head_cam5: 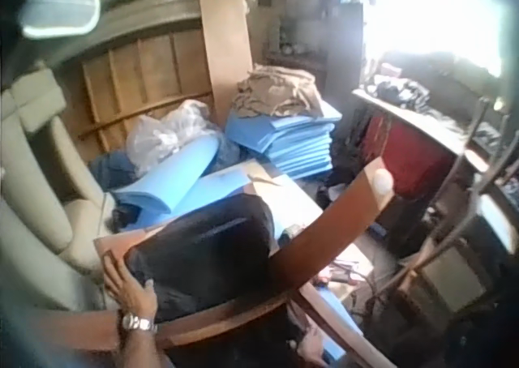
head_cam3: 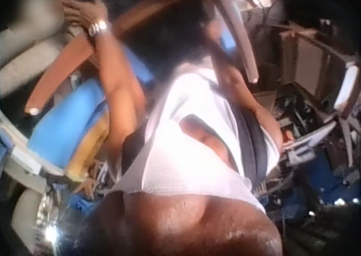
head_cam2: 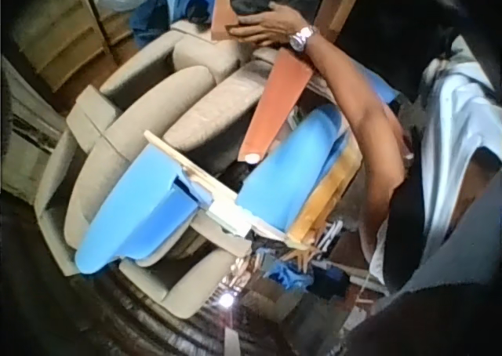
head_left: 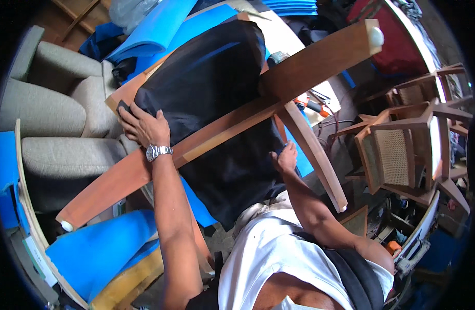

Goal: Secure a fabric backing to the underside of a chair seat using a pneumatic staple gun and trimming excess with scissors.

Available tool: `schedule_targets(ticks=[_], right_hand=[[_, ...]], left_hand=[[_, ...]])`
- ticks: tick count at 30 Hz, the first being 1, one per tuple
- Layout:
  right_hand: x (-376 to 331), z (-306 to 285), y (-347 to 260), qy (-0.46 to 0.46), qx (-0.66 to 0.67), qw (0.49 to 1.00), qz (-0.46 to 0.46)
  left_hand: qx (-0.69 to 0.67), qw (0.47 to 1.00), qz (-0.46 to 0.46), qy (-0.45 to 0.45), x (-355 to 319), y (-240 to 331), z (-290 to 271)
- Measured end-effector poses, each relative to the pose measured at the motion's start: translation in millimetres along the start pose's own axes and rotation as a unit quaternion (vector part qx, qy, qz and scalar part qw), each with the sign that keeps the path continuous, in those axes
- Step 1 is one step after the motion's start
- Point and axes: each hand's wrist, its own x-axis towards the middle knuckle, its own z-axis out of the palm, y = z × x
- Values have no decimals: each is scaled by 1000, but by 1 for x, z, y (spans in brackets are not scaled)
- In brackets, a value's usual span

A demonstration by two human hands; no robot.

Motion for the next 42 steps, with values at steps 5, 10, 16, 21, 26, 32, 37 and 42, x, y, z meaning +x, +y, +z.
schedule_targets(ticks=[5,10,16,21,26,32,37,42], right_hand=[[29,19,51,-131,-57,988,66],[14,11,111,-222,-43,971,81],[23,-16,106,-41,30,999,-4],[23,-14,63,51,110,990,-66],[60,-24,-15,137,266,932,-203],[101,1,-7,98,225,963,-108],[94,-1,-12,83,234,963,-107],[86,-9,-14,82,269,956,-81]], left_hand=[[4,1000,24,-15,-6,-6,10],[209,968,38,-136,0,-5,14],[-108,967,226,-54,-2,77,-3],[-315,871,365,-97,33,184,42],[-285,858,398,-152,49,249,65],[-369,821,325,-290,37,262,61],[-438,779,323,-311,60,243,69],[-395,773,343,-360,63,237,27]])
